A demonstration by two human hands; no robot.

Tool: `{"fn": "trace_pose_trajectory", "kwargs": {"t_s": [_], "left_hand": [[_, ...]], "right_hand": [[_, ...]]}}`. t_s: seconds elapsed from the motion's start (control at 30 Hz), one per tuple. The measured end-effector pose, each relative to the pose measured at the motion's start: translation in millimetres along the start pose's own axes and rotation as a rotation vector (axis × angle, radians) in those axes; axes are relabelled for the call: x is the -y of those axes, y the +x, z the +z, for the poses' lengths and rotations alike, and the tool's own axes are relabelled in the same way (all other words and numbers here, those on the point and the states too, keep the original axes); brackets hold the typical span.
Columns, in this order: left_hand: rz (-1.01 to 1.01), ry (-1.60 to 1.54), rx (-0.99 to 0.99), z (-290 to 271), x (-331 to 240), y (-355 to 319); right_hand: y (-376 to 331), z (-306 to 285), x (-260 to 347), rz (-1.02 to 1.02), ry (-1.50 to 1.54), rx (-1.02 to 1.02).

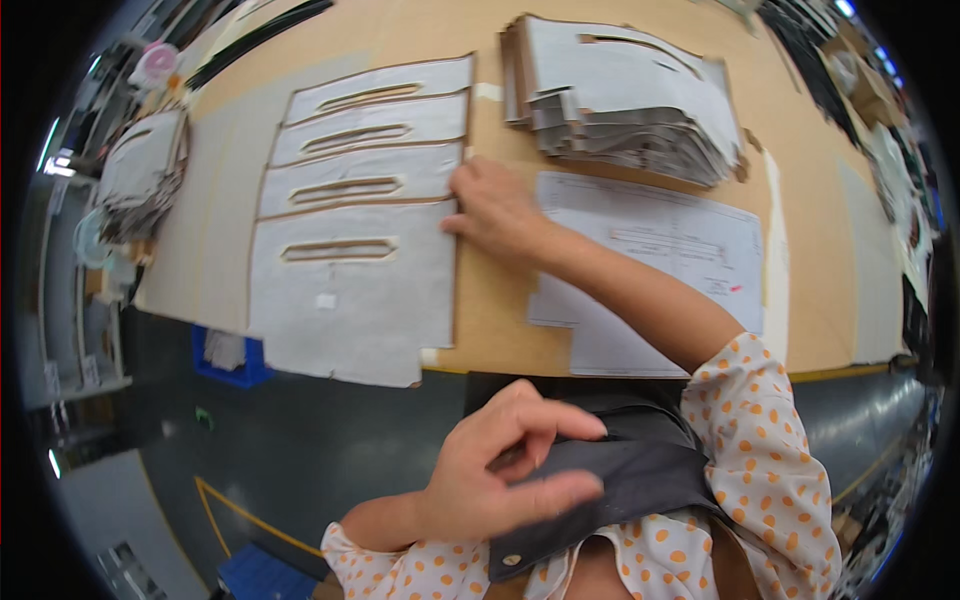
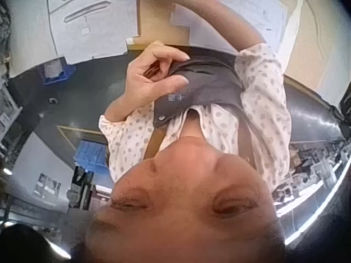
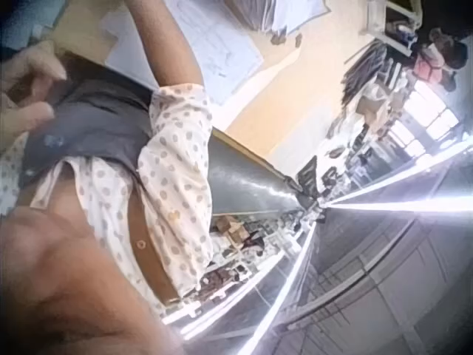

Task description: Applying adhesive-backed reinforcement strips to pre-cut leather/fabric pouch components.

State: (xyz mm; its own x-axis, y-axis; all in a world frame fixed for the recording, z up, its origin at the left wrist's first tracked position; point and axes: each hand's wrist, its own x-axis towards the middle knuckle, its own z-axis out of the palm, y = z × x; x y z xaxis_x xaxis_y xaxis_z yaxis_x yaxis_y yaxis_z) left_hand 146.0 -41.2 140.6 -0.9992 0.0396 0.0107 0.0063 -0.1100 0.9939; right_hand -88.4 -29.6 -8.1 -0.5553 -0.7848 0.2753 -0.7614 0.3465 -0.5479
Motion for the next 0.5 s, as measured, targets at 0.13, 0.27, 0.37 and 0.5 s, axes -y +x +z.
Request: {"fn": "trace_pose_trajectory", "kwargs": {"t_s": [0.13, 0.27, 0.37, 0.5], "left_hand": [[-0.196, -0.2, -0.294, 1, 25, -13], [-0.142, -0.167, -0.544, -6, 38, -30], [-0.118, -0.186, -0.646, -11, 34, -33], [0.018, -0.099, -0.815, -19, 25, -32]], "right_hand": [[10, -4, -3, 0.05, -0.012, 0.071], [12, -2, 7, 0.107, 0.175, 0.151], [-2, -4, 20, 0.25, 0.441, 0.162], [-23, -21, 77, -0.003, 0.447, -0.079]]}}
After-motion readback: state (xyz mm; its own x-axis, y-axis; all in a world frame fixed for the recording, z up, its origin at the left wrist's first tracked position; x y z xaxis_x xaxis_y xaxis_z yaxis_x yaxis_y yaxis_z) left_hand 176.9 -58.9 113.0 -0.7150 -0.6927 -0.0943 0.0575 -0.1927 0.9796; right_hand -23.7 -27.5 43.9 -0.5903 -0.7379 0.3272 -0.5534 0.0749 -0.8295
